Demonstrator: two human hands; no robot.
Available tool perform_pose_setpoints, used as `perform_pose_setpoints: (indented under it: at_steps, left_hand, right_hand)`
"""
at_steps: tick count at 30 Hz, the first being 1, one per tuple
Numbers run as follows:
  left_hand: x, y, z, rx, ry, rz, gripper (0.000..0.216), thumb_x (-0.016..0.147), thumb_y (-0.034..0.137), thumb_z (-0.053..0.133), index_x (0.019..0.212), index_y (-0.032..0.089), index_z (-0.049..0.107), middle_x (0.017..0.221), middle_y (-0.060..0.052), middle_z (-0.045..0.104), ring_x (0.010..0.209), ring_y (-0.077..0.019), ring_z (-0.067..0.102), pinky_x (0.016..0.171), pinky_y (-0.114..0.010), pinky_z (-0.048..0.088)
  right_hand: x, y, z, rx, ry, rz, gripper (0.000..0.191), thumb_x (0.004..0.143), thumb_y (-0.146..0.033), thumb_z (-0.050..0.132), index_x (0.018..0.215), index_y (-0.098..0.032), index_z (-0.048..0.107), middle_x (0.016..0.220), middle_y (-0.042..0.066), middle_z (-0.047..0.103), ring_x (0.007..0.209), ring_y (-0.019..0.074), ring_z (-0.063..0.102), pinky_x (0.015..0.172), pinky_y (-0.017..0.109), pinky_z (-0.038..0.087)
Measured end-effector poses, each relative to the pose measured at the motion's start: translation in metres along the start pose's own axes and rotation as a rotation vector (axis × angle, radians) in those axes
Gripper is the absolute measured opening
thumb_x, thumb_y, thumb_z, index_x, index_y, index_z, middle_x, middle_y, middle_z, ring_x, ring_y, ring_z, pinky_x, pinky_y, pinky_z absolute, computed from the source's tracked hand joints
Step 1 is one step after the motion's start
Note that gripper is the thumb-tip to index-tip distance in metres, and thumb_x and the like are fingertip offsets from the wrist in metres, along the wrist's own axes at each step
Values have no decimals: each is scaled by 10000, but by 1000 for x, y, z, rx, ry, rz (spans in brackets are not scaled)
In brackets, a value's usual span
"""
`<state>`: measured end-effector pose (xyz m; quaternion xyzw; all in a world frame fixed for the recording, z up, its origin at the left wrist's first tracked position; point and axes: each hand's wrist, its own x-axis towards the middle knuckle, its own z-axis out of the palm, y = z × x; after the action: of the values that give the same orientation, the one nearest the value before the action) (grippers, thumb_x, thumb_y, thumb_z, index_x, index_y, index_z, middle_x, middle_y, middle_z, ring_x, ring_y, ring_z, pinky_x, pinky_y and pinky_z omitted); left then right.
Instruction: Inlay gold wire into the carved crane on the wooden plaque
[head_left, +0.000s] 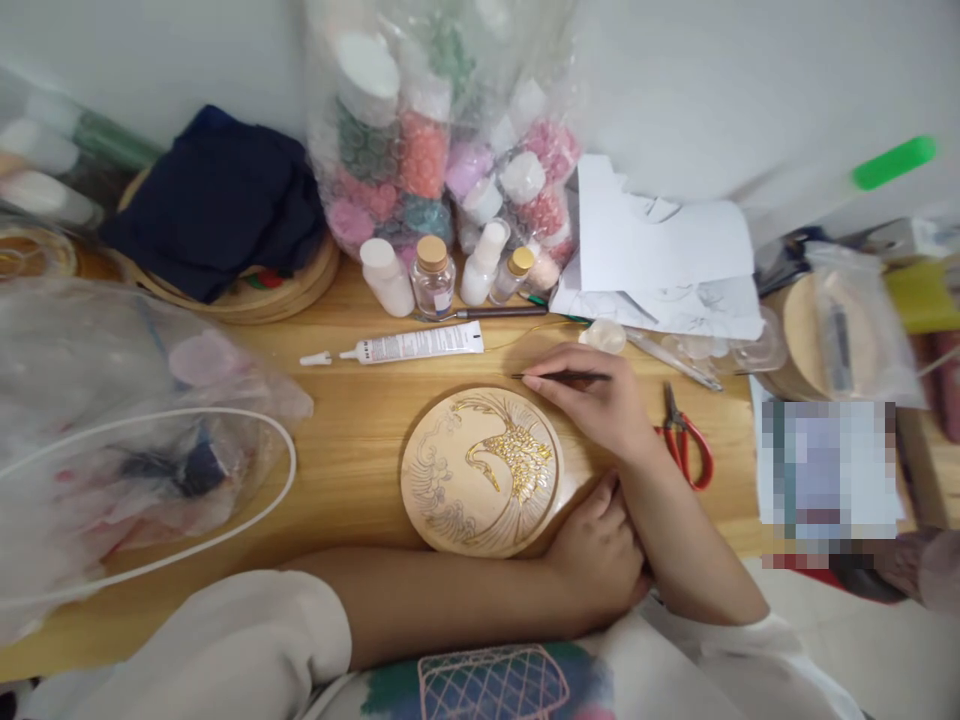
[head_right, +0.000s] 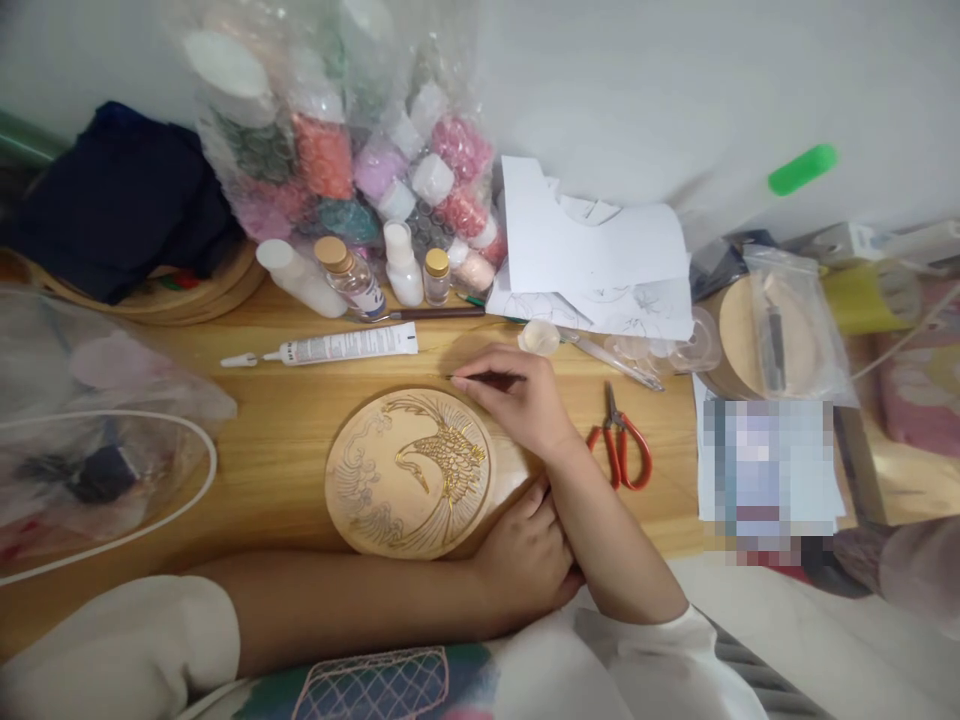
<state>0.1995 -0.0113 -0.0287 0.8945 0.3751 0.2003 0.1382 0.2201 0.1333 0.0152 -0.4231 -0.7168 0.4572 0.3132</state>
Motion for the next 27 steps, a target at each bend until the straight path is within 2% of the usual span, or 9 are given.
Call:
perform_pose_setpoints:
  at_steps: [4, 12, 16, 19, 24, 27]
  left_hand:
    - [-1, -1, 0, 21, 62, -13, 500, 935, 430, 440, 1245, 84, 627, 1194, -110, 690, 1222, -315, 536, 1106, -482, 259]
    - [-1, -3, -5, 53, -30, 7, 544, 935, 464, 433, 1270, 68, 600, 1273, -149, 639, 1234, -328, 530, 1115, -479, 248]
    - [1, -4, -11, 62, -81, -2, 576, 933, 489, 432, 1300, 67, 571, 1347, -165, 581, 1294, -322, 476, 1140, -469, 221]
    - [2, -4, -14, 73, -104, -4, 579, 932, 485, 441, 1302, 58, 563, 1379, -177, 549, 1323, -322, 447, 1147, -467, 214]
    - [0, 0, -19, 132, -108, 37, 534, 937, 464, 467, 1240, 45, 601, 1328, -192, 581, 1305, -329, 470, 1120, -455, 270]
    - [-6, 0, -42, 159, -47, 67, 394, 962, 324, 445, 1175, 52, 634, 1254, -177, 620, 1243, -290, 518, 1099, -423, 311]
  right_hand:
    - [-1, -3, -1, 38, 18, -12, 14, 760, -203, 750, 755, -207, 737, 782, 29, 736, 737, 149, 671, 665, 280, 543]
    - [-4, -11, -7, 63, 78, -62, 69, 745, -261, 766, 725, -204, 733, 753, 31, 733, 701, 147, 657, 645, 284, 529]
    - [-9, -19, -13, 79, 117, -80, 59, 730, -248, 774, 720, -202, 737, 743, 27, 733, 692, 143, 653, 618, 271, 511]
    - [-19, -22, -18, 75, 106, -38, 72, 723, -269, 781, 723, -207, 744, 737, 23, 732, 687, 143, 649, 616, 272, 508]
    - [-36, -19, -24, 156, 82, 90, 148, 697, -350, 804, 712, -218, 738, 740, 18, 737, 685, 151, 669, 640, 288, 543]
    - [-42, -19, -25, 199, 85, 109, 187, 677, -395, 816, 707, -228, 737, 736, 15, 733, 682, 159, 676, 627, 295, 558]
